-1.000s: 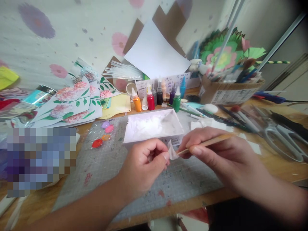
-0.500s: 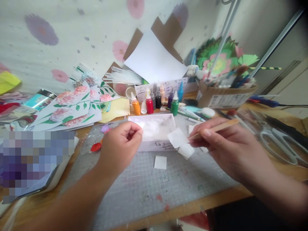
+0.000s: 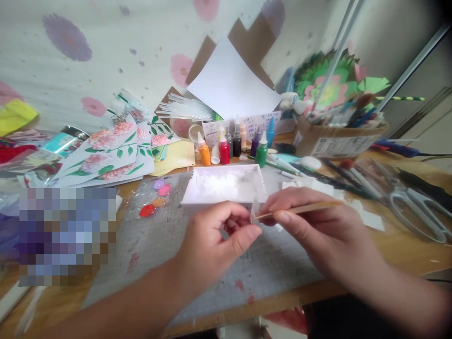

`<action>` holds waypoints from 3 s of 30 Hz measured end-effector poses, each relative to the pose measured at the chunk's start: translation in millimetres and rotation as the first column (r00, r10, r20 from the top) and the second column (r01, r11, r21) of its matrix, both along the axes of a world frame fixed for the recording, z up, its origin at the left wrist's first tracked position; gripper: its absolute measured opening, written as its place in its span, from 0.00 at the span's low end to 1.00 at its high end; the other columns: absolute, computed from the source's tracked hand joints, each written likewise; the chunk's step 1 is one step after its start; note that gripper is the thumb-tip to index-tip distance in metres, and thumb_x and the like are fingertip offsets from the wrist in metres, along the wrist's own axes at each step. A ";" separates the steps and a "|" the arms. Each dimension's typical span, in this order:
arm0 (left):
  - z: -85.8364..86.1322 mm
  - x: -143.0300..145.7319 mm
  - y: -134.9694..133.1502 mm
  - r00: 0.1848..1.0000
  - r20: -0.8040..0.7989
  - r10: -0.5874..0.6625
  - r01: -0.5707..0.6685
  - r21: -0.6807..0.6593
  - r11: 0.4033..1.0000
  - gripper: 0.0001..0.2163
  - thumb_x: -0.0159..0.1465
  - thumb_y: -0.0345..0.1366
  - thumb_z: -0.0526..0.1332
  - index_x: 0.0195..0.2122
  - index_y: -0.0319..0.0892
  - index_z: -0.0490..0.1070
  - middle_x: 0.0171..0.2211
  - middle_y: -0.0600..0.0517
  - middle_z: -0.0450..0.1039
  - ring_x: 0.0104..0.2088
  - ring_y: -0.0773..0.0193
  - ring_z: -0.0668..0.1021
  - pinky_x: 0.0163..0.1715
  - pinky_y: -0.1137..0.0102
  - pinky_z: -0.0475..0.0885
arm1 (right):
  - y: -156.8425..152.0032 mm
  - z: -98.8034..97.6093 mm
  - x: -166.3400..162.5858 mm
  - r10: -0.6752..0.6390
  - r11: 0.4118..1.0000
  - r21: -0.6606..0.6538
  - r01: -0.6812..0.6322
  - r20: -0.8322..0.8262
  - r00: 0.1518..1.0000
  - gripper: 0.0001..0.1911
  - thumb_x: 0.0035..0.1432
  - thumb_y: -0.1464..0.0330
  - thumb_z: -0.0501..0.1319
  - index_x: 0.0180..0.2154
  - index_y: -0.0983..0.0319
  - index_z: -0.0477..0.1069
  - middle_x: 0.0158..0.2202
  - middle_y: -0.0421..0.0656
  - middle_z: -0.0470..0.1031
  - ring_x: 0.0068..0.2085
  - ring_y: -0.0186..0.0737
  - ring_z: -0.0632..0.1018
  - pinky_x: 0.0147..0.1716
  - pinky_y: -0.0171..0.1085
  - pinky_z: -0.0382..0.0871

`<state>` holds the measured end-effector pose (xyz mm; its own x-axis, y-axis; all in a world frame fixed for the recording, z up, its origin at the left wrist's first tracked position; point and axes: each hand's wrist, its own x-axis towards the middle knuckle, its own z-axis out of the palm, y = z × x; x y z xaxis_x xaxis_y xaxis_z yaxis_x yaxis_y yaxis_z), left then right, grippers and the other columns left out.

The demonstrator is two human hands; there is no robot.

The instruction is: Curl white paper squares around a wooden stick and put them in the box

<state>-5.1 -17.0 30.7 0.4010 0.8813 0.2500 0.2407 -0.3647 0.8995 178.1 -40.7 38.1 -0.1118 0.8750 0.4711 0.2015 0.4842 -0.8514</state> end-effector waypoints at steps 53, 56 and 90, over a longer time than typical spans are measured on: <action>0.3 -3.2 8.5 0.884 0.446 -0.141 0.402 -0.569 0.718 0.03 0.57 0.31 0.63 0.27 0.40 0.74 0.22 0.55 0.71 0.25 0.70 0.71 0.27 0.74 0.66 | -11.8 12.7 11.6 0.126 0.992 0.003 -0.126 -0.003 0.992 0.06 0.58 0.72 0.62 0.35 0.57 0.76 0.34 0.42 0.80 0.38 0.39 0.80 0.36 0.35 0.77; 0.4 -3.2 8.5 0.887 0.439 -0.142 0.398 -0.571 0.718 0.03 0.56 0.32 0.64 0.26 0.39 0.74 0.22 0.55 0.70 0.25 0.70 0.71 0.27 0.73 0.66 | -11.7 13.6 10.9 0.133 0.991 0.014 -0.133 0.015 0.991 0.06 0.57 0.72 0.62 0.35 0.57 0.76 0.34 0.43 0.80 0.37 0.40 0.80 0.37 0.35 0.77; 0.3 -3.3 8.3 0.879 0.452 -0.151 0.421 -0.589 0.690 0.03 0.55 0.30 0.65 0.26 0.38 0.73 0.21 0.54 0.72 0.24 0.72 0.72 0.26 0.76 0.67 | -9.7 15.2 13.3 0.173 0.983 0.045 -0.177 0.075 0.982 0.05 0.57 0.77 0.61 0.35 0.63 0.75 0.34 0.44 0.79 0.38 0.33 0.79 0.39 0.25 0.74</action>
